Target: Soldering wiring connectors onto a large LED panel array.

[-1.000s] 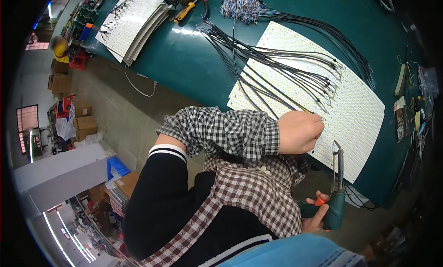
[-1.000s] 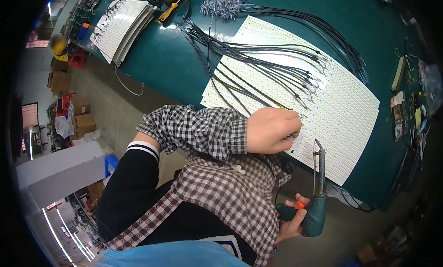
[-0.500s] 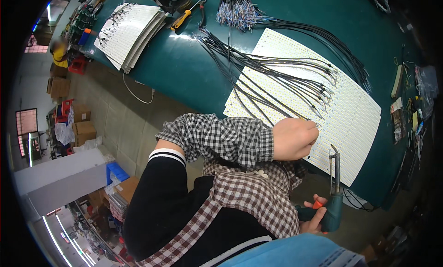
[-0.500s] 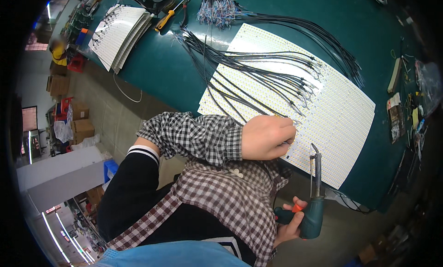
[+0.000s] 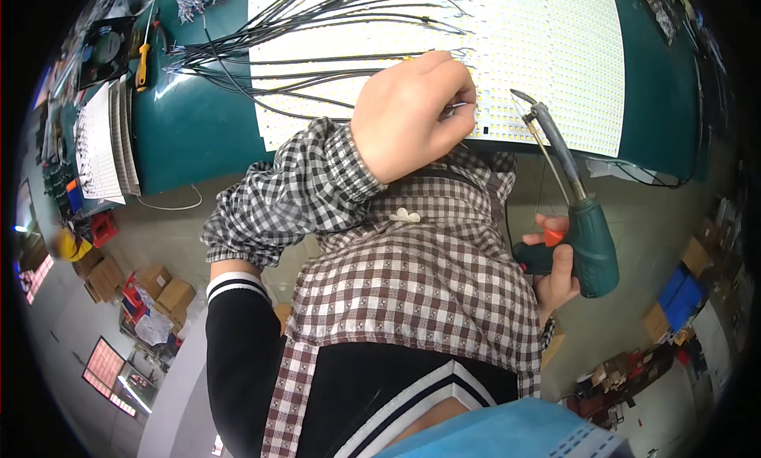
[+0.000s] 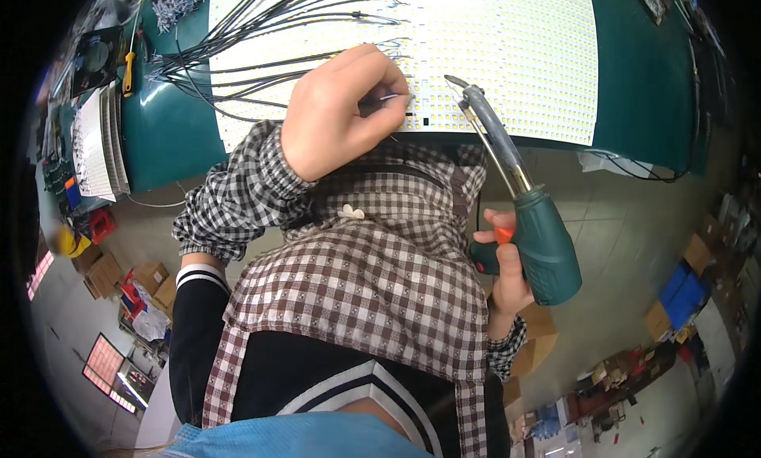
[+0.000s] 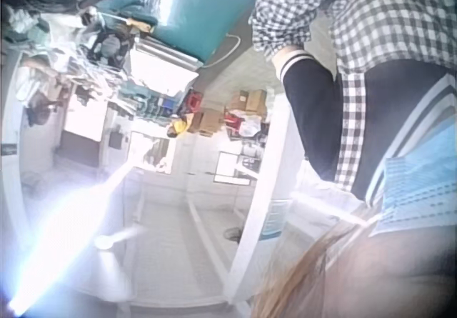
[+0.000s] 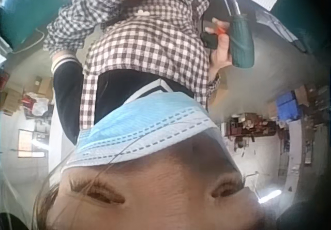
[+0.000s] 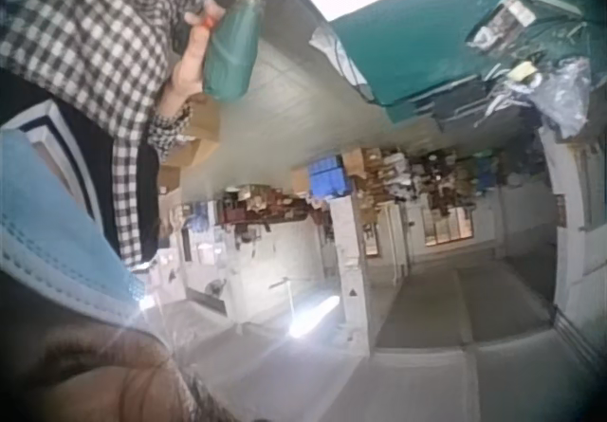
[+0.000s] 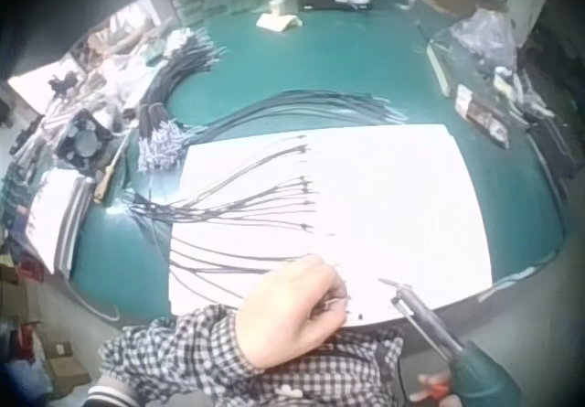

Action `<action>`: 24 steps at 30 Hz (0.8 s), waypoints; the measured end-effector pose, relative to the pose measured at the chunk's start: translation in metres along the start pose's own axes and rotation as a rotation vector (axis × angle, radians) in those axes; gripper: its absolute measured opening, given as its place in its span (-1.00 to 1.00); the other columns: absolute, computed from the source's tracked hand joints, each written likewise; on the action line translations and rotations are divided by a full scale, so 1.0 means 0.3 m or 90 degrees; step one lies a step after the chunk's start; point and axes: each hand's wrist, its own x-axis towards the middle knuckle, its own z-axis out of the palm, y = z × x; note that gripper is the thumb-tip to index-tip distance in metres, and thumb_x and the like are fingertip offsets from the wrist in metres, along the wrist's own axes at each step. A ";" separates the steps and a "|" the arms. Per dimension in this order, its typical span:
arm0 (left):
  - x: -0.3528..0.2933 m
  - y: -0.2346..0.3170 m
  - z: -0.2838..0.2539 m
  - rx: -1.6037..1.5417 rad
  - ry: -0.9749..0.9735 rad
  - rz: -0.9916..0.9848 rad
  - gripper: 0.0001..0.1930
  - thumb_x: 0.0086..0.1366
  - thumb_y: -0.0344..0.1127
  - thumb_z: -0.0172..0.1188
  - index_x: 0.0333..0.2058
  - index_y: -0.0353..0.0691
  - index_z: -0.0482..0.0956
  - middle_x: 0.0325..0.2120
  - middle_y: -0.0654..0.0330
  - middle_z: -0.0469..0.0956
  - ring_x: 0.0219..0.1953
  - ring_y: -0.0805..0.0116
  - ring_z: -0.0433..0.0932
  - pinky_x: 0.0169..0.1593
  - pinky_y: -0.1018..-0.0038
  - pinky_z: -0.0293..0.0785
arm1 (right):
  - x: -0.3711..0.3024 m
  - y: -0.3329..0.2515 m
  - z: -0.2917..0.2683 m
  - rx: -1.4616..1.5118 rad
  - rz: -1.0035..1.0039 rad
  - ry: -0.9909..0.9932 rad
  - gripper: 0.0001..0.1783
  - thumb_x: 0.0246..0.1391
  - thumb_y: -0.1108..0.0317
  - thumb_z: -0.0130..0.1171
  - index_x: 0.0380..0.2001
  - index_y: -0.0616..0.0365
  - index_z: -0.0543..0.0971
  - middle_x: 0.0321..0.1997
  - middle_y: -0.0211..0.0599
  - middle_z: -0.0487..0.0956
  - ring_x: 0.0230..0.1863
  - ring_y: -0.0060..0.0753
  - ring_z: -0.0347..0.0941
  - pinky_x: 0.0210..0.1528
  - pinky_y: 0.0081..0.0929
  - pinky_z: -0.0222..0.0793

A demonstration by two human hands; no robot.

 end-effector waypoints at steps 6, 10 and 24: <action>-0.003 0.016 0.001 0.010 -0.018 -0.017 -0.91 -0.02 -0.47 0.17 -0.51 -0.24 0.44 -0.57 0.22 0.41 -0.57 0.39 0.44 -0.50 0.53 0.36 | -0.010 -0.005 -0.007 -0.006 0.003 -0.018 -0.56 0.04 0.27 0.13 -0.15 0.48 0.40 -0.27 0.02 0.49 -0.28 -0.11 0.50 -0.40 -0.39 0.54; -0.006 0.015 0.015 0.021 -0.001 -0.003 -0.92 -0.02 -0.46 0.17 -0.52 -0.23 0.43 -0.58 0.23 0.40 -0.55 0.38 0.42 -0.47 0.51 0.35 | -0.017 -0.016 0.009 -0.008 0.002 -0.005 -0.55 0.03 0.24 0.14 -0.18 0.47 0.42 -0.27 0.01 0.49 -0.29 -0.13 0.50 -0.39 -0.39 0.53; 0.003 0.018 0.011 0.041 -0.010 -0.016 -0.91 -0.04 -0.46 0.17 -0.53 -0.23 0.43 -0.58 0.22 0.39 -0.57 0.36 0.43 -0.48 0.51 0.35 | -0.018 -0.013 0.013 0.014 0.033 -0.071 -0.66 0.00 0.33 0.18 -0.25 0.42 0.46 -0.31 -0.07 0.49 -0.29 -0.24 0.48 -0.29 -0.40 0.51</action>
